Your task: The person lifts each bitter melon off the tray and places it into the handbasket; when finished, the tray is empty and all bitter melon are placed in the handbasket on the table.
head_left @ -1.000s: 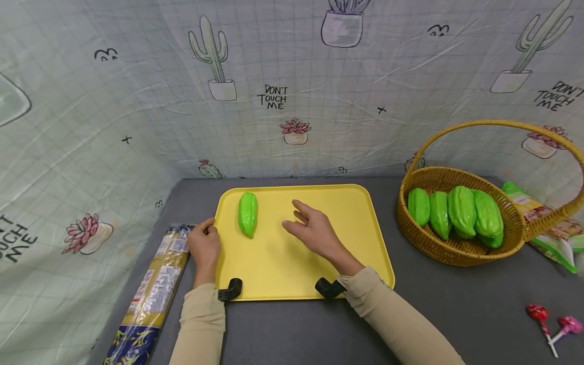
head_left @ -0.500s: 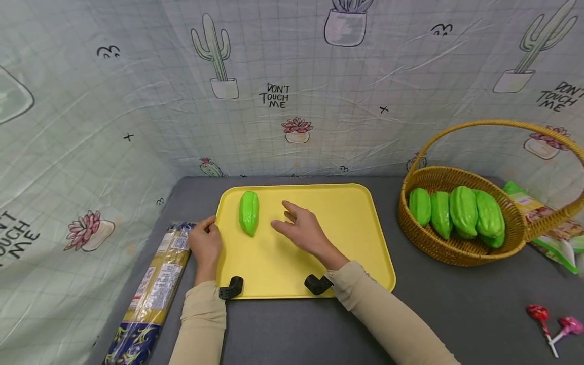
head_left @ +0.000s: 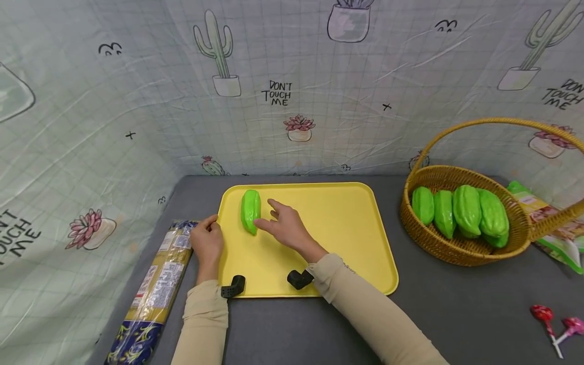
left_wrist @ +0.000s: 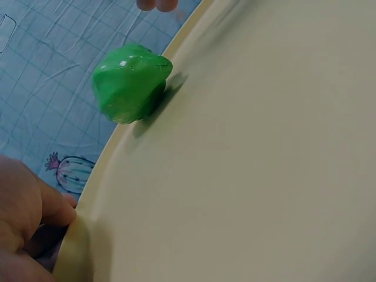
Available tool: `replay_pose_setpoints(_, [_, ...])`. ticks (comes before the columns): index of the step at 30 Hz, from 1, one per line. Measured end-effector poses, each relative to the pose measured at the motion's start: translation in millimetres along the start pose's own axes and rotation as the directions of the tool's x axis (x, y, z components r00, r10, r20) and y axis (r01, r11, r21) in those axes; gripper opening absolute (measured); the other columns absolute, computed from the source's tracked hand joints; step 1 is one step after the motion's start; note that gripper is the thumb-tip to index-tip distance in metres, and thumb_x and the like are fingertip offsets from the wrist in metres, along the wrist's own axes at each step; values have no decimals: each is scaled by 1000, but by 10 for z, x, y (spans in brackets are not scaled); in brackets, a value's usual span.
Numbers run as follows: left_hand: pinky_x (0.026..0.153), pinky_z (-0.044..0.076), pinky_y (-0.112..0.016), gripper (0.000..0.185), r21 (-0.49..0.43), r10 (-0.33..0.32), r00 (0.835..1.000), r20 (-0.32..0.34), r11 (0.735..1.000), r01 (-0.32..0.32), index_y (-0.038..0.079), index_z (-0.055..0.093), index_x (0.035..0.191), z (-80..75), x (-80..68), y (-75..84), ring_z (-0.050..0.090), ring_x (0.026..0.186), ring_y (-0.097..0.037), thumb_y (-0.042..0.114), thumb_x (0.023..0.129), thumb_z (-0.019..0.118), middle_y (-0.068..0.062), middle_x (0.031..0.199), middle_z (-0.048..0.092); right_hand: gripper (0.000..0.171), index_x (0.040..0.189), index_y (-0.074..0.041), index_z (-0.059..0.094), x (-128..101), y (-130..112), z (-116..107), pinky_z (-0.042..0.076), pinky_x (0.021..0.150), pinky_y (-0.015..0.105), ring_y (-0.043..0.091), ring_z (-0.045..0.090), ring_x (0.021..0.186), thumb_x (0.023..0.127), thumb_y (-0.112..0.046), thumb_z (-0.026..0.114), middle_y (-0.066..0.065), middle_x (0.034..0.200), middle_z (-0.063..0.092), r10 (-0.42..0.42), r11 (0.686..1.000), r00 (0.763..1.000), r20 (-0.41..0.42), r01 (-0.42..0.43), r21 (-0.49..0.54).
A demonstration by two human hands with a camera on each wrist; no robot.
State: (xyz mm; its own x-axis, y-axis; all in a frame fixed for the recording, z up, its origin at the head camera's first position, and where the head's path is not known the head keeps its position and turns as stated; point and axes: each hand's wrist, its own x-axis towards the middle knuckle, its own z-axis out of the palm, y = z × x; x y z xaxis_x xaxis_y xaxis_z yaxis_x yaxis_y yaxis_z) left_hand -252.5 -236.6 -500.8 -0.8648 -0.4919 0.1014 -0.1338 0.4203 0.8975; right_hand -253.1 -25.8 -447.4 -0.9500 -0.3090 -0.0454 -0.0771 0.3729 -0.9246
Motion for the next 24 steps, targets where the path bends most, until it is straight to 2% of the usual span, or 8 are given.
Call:
replay_pose_setpoints(11, [88, 53, -48, 36, 2, -2, 1000, -5, 1000, 2, -3, 67, 131, 4, 12, -16, 66, 111, -42, 7, 105, 45, -27, 130, 66, 85, 159, -2, 33, 169, 31, 177, 50, 107, 51, 40, 50, 141, 94, -40, 72, 24, 155, 47, 34, 998, 999, -24, -35, -55])
replay_pose_setpoints(15, [89, 53, -48, 36, 1, -7, 1000, 8, 1000, 7, -3, 67, 132, -3, 7, -15, 65, 111, -42, 7, 105, 44, -27, 130, 66, 86, 159, -1, 33, 220, 35, 238, 52, 104, 50, 40, 54, 137, 94, -39, 73, 25, 151, 52, 32, 995, 999, -40, -36, -92])
replay_pose_setpoints(18, [89, 54, -49, 36, -1, -5, 1000, 6, 1000, 5, -4, 67, 131, -8, -4, -10, 66, 110, -42, 6, 105, 44, -27, 129, 66, 87, 158, 0, 34, 251, 45, 277, 55, 98, 47, 36, 61, 128, 93, -41, 74, 23, 144, 58, 31, 992, 998, -55, -37, -122])
replay_pose_setpoints(21, [88, 54, -50, 36, 6, 3, 1000, -10, 1000, -3, -4, 68, 130, -7, -7, -4, 66, 109, -43, 5, 105, 45, -28, 128, 67, 86, 157, -1, 37, 277, 53, 312, 56, 89, 41, 29, 67, 110, 92, -41, 75, 19, 132, 66, 25, 992, 998, -58, -32, -122])
replay_pose_setpoints(24, [88, 54, -52, 36, 18, 16, 1000, -22, 1000, -16, -4, 68, 130, -4, -1, 8, 66, 108, -43, 4, 104, 44, -29, 126, 67, 81, 155, -3, 41, 309, 62, 346, 56, 80, 35, 22, 67, 94, 91, -39, 76, 14, 118, 70, 15, 995, 998, -56, -21, -102])
